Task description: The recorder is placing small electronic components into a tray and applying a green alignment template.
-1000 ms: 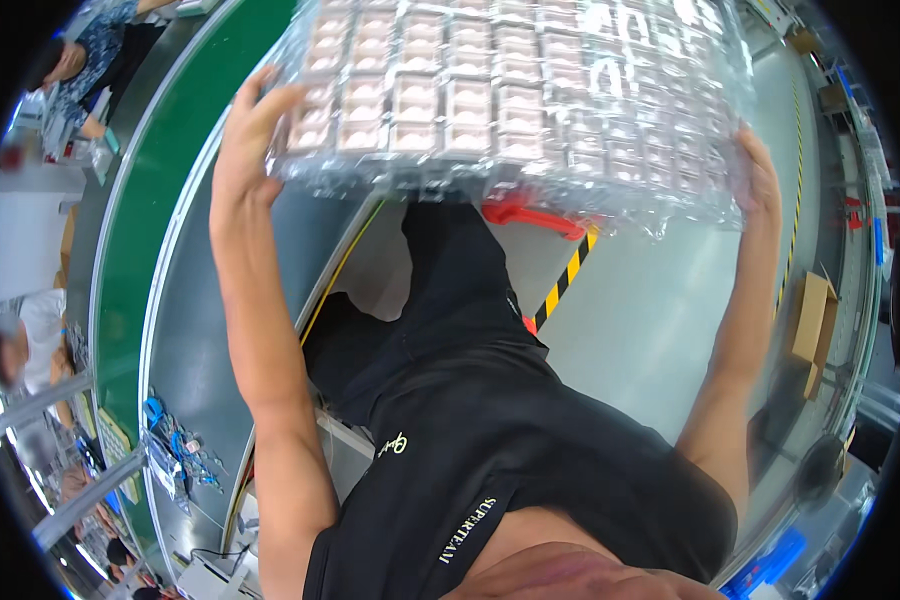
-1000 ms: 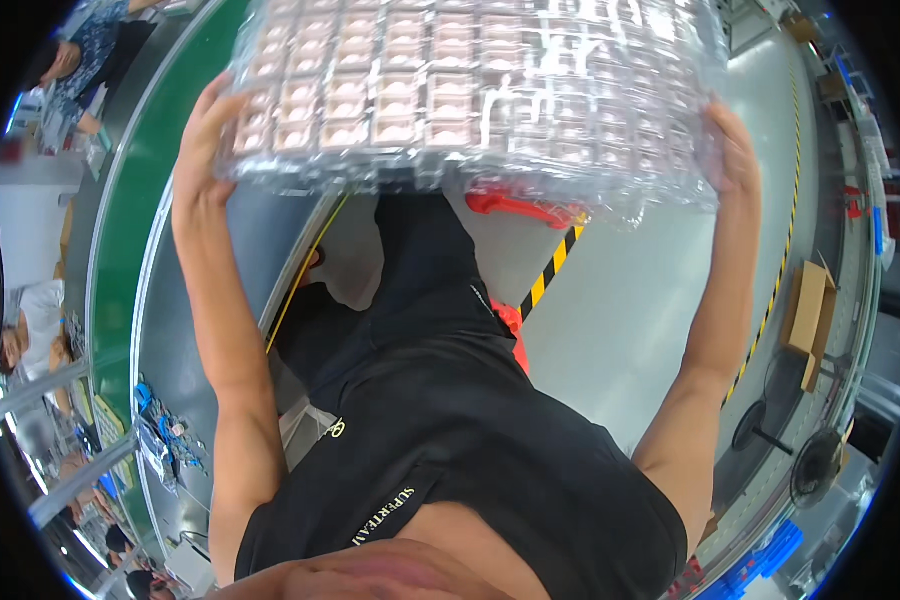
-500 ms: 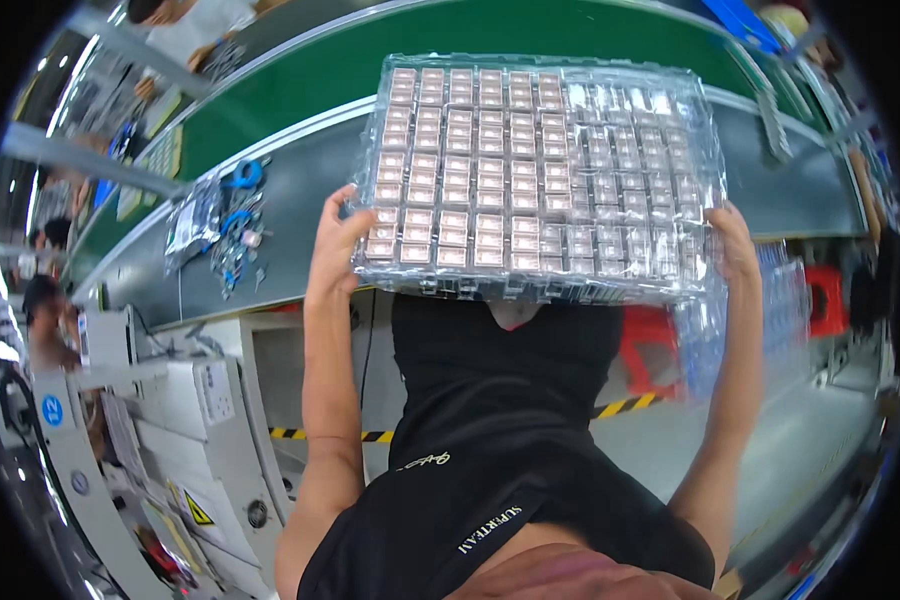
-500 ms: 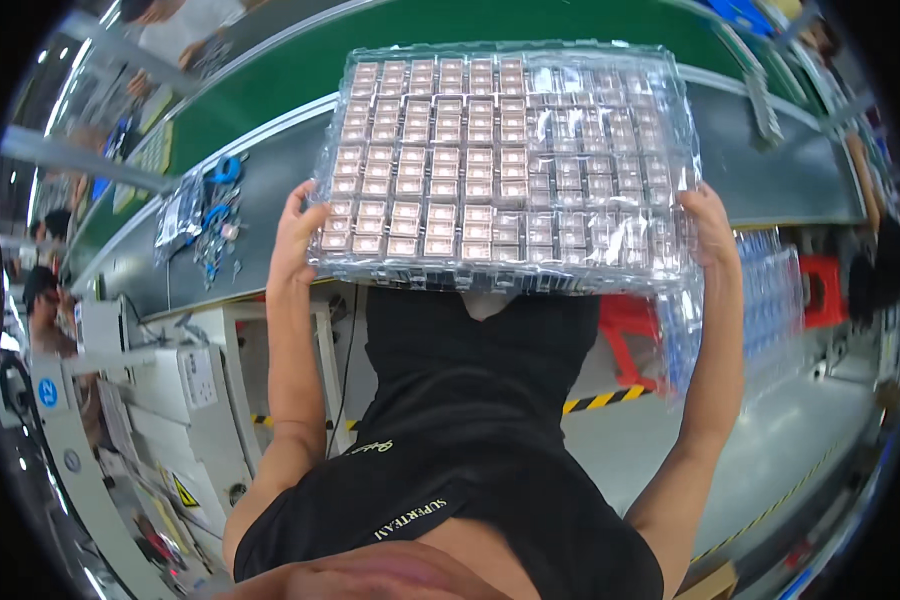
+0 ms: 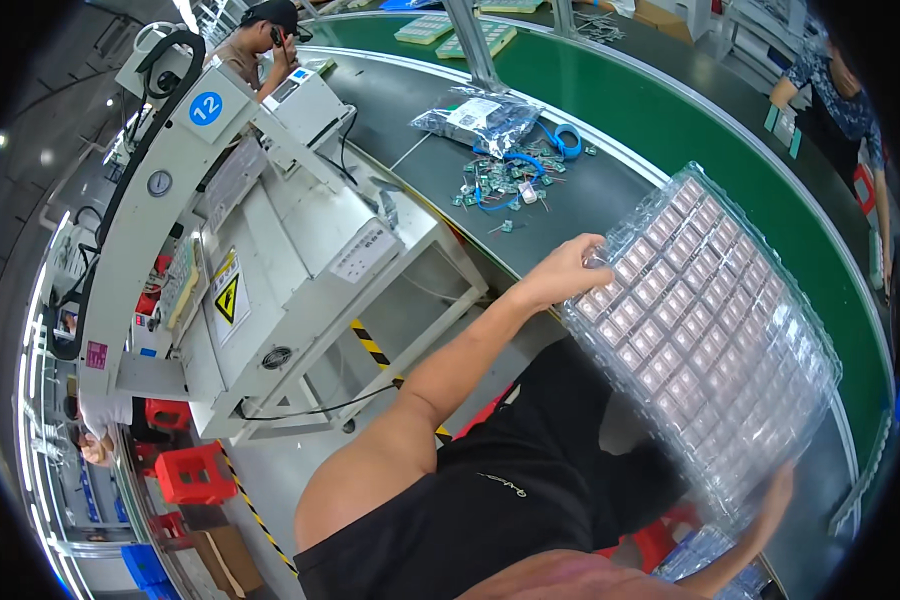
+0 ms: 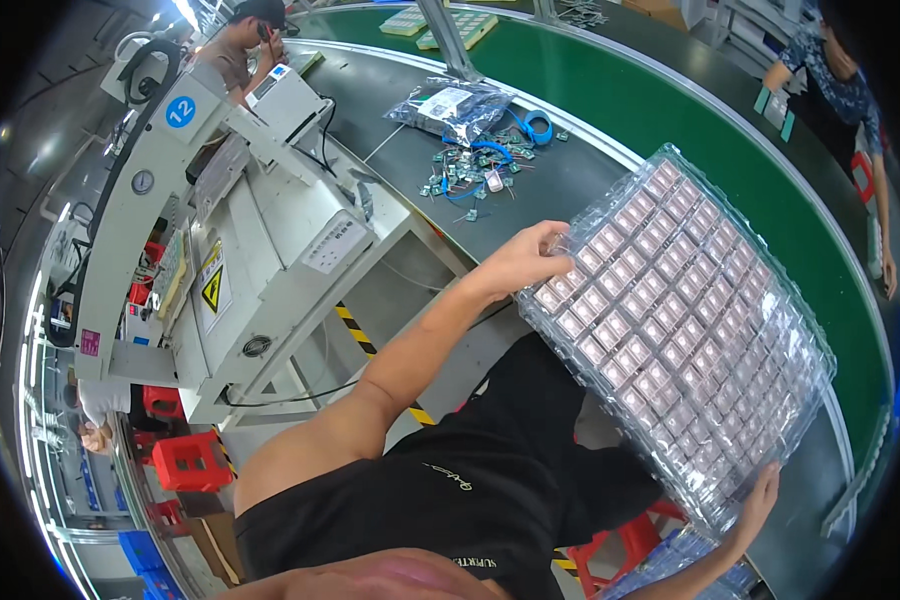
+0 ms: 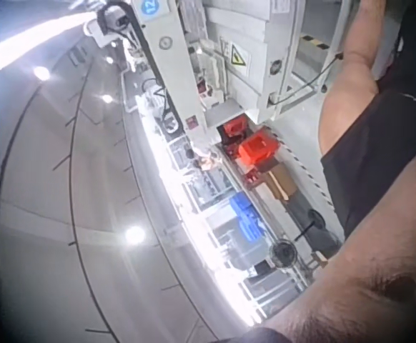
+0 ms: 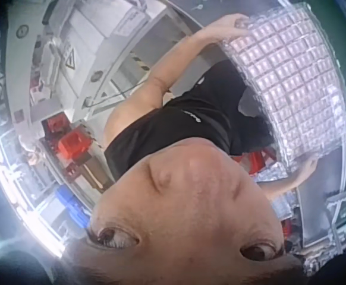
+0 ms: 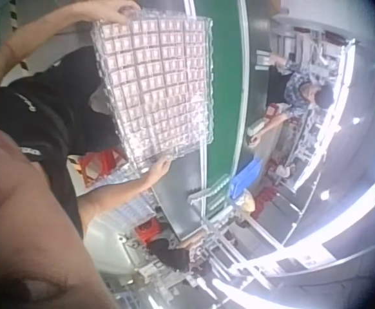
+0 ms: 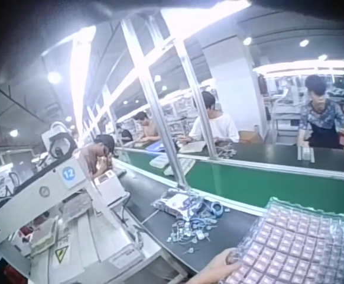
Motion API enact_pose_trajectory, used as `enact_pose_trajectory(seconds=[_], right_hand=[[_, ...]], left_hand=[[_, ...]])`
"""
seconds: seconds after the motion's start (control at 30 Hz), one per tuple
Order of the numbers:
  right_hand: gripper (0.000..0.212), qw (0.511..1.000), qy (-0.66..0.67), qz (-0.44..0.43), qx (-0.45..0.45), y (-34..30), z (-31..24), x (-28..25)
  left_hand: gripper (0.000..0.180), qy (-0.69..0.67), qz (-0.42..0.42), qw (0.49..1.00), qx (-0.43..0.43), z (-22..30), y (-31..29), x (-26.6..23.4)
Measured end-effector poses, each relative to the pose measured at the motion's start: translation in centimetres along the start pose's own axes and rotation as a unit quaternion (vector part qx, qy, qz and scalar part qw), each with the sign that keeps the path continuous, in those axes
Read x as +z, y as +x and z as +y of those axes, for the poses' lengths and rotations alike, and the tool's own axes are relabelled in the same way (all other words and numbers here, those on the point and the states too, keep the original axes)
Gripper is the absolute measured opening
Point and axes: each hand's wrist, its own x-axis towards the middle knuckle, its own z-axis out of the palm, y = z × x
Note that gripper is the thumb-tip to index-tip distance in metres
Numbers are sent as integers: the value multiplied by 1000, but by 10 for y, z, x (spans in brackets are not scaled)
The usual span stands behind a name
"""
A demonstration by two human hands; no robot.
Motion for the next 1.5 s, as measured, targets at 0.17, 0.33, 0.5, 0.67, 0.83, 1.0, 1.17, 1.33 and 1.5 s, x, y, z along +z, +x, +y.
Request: enact_pose_trajectory(seconds=[0.17, 0.33, 0.5, 0.67, 0.83, 1.0, 1.17, 1.33, 1.5], right_hand=[[60, 9, 828, -249, 501, 48, 122, -41], [54, -56, 844, -216, 487, 69, 141, -47], [58, -170, 794, -167, 560, 47, 184, -70], [37, -102, 638, -178, 742, 38, 168, -103], [56, 275, 524, -497, 635, -62, 176, -211], [73, 344, 551, -581, 490, -93, 186, -277], [57, 230, 591, -602, 484, -104, 180, -270], [44, 261, 563, -507, 598, -143, 188, -259], [33, 338, 499, -511, 613, -141, 235, -219]], left_hand=[[64, 74, -35, 990, 114, 22, 17, -1], [50, -24, 19, 998, 47, 20, 28, 3], [33, 93, 22, 991, 92, 14, 55, 18], [39, 465, 74, 812, 346, -53, 112, -69], [37, 264, 82, 937, 215, -29, 110, -41], [39, 170, 106, 968, 150, -24, 111, -33], [39, 237, 109, 947, 185, -29, 110, -40], [39, 213, 103, 956, 177, -25, 108, -33], [38, 123, 127, 977, 124, -13, 97, -24]])
